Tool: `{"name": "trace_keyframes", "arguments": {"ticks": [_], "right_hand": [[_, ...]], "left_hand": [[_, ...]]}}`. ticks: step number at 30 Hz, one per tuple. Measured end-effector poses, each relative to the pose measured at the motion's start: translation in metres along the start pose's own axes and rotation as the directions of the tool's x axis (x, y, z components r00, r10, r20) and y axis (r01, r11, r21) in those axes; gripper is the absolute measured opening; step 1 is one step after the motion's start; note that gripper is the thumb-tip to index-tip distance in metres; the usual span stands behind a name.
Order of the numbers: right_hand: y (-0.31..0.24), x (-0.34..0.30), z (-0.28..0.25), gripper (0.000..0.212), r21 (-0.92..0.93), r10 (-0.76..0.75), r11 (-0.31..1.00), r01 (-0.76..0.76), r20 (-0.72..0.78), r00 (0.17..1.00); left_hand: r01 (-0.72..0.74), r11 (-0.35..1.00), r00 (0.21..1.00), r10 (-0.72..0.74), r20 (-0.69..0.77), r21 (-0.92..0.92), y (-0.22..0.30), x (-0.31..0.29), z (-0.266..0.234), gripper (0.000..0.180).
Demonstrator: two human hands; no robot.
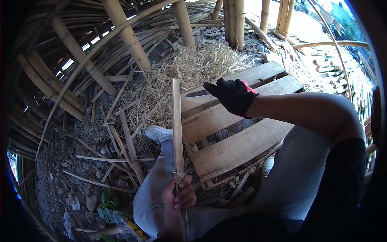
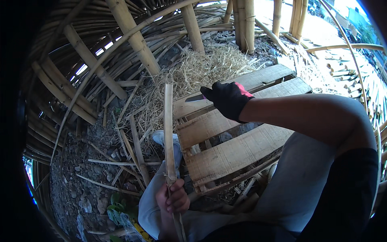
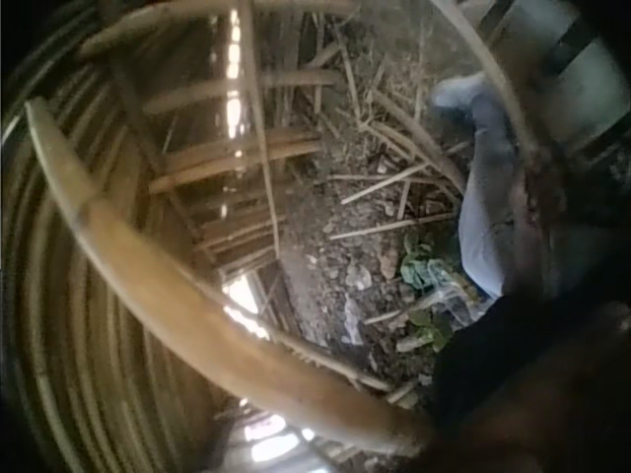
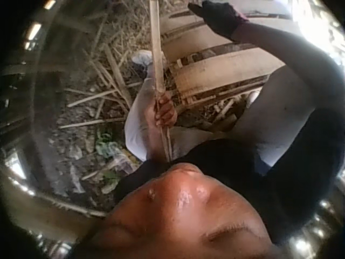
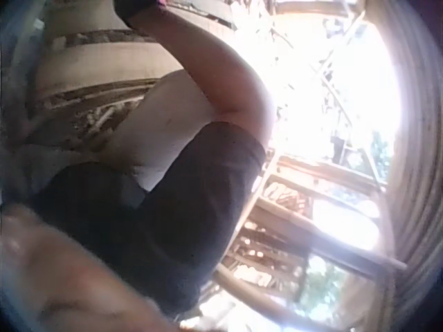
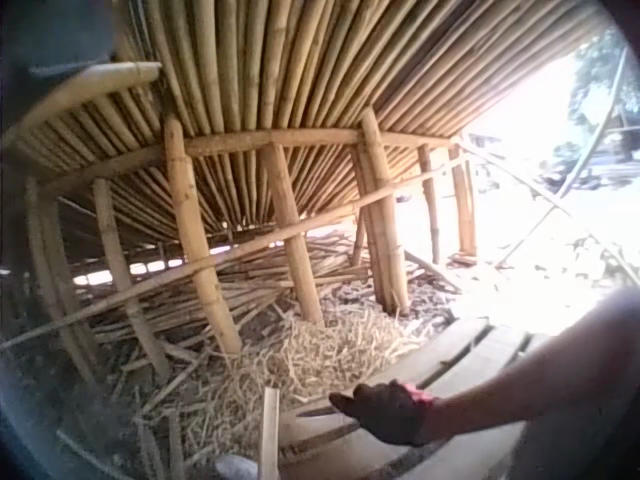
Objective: The person sits on the ground and uses a knife to shave a long bamboo stick held between the legs. The person repeatedly scrapes the surface of the bamboo to remove thin strips, rotating the stick as needed.
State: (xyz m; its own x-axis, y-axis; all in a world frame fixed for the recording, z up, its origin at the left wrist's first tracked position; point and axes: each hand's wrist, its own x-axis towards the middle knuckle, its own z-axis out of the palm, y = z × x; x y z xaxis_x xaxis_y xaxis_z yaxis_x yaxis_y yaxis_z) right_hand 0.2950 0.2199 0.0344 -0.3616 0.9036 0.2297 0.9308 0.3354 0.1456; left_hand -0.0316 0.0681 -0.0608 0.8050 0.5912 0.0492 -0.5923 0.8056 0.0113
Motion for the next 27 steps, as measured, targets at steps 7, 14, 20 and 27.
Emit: {"name": "trace_keyframes", "arguments": {"ticks": [7, 14, 20, 27], "right_hand": [[0.008, 0.021, -0.021, 0.048, 0.073, 0.052, 0.997, -0.039, -0.189, 0.981], [0.030, 0.010, -0.003, 0.032, -0.079, 0.148, 0.989, -0.125, 0.495, 0.856], [0.035, 0.012, -0.005, 0.033, -0.008, 0.151, 0.986, -0.165, 0.439, 0.885], [0.041, 0.014, -0.003, 0.039, -0.032, 0.134, 0.991, -0.133, 0.422, 0.897]], "left_hand": [[-0.006, 0.999, 1.000, 0.006, 0.005, 0.042, 0.001, 0.000, 0.000, 0.038], [0.002, 0.998, 1.000, -0.002, -0.001, 0.060, 0.001, 0.000, -0.002, 0.039], [0.001, 0.999, 1.000, 0.000, -0.004, 0.055, 0.001, 0.000, -0.001, 0.038], [0.010, 0.998, 1.000, -0.011, 0.014, 0.065, 0.003, 0.000, -0.004, 0.038]]}}
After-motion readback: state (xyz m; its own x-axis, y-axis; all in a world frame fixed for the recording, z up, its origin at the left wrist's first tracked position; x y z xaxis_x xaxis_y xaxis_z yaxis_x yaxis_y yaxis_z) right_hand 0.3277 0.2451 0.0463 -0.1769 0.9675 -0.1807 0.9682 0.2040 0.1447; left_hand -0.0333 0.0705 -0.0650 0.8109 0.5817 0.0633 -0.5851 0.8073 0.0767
